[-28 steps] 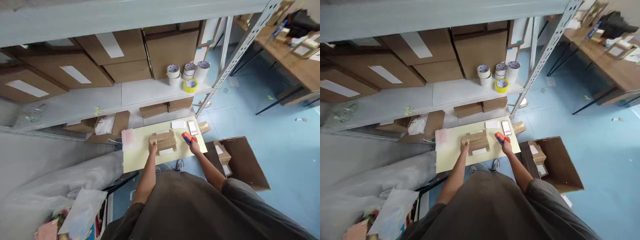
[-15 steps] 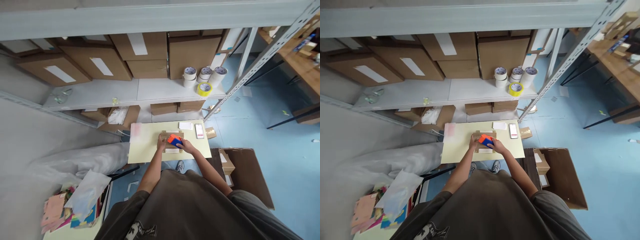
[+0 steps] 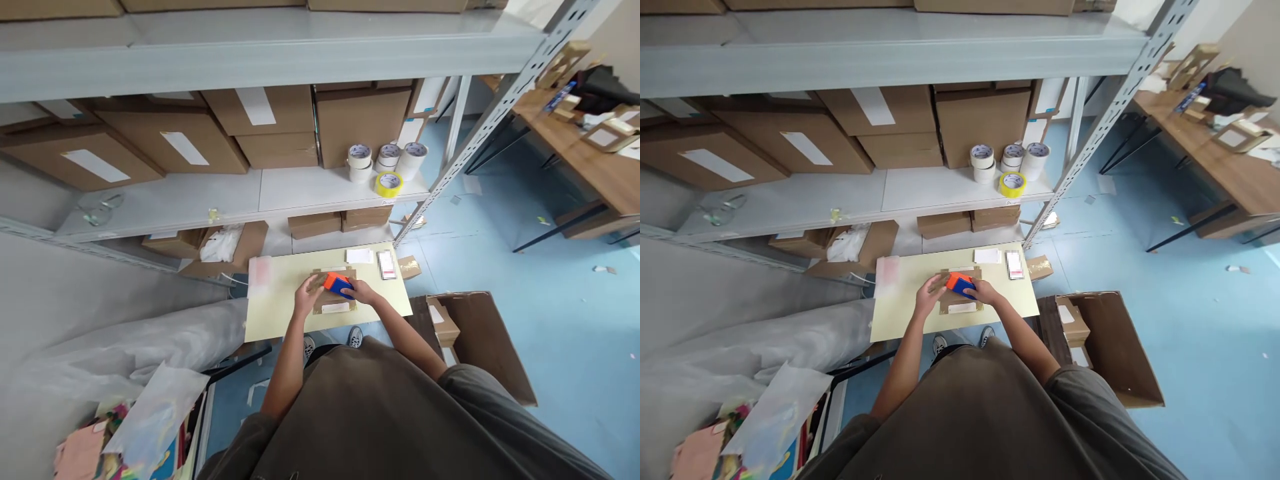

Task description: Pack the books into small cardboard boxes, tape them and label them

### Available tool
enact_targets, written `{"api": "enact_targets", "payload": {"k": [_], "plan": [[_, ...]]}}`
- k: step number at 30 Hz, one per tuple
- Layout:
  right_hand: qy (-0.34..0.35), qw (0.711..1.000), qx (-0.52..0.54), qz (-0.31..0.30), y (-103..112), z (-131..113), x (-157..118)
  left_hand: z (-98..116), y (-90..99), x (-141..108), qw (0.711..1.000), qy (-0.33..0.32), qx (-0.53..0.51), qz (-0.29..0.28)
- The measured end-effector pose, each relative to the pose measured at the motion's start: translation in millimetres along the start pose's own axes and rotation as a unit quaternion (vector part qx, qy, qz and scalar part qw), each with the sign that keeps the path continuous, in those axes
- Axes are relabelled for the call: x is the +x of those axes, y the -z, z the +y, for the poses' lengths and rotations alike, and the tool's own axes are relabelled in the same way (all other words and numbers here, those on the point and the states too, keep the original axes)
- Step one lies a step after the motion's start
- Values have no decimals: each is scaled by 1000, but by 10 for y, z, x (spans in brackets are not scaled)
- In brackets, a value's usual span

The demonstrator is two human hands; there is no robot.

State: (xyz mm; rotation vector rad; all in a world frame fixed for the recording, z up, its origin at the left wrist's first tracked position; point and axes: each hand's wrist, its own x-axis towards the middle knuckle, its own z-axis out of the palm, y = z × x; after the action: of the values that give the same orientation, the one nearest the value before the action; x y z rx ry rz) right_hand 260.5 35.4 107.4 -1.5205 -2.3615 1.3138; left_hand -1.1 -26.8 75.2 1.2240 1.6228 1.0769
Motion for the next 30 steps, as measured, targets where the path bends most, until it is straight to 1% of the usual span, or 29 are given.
{"api": "enact_targets", "payload": {"k": [4, 7, 9, 12, 15, 18, 22, 25, 30], "plan": [[10, 1000, 12, -5, 50, 8, 29, 108, -43, 124, 998, 17, -36, 43], [18, 1000, -3, -10, 101, -2, -5, 119, -90, 199, 994, 28, -68, 85], [13, 999, -32, -10, 141, -19, -22, 86, -119, 227, 990, 47, -94, 99], [9, 997, -73, -14, 208, -60, 5, -3, -157, 253, 981, 106, -114, 111], [26, 996, -85, -24, 305, -101, 65, -101, -158, 267, 971, 156, -124, 133], [27, 995, -95, -35, 438, -90, 85, -193, -66, 272, 967, 174, -107, 153], [-15, 993, -115, -38, 575, 15, 45, -319, 153, 277, 962, 193, -64, 181], [-38, 992, -115, -44, 587, 51, 58, -402, 241, 294, 955, 221, -47, 193], [-49, 988, -136, -55, 515, -64, 215, -517, 234, 351, 942, 280, -11, 188]]}}
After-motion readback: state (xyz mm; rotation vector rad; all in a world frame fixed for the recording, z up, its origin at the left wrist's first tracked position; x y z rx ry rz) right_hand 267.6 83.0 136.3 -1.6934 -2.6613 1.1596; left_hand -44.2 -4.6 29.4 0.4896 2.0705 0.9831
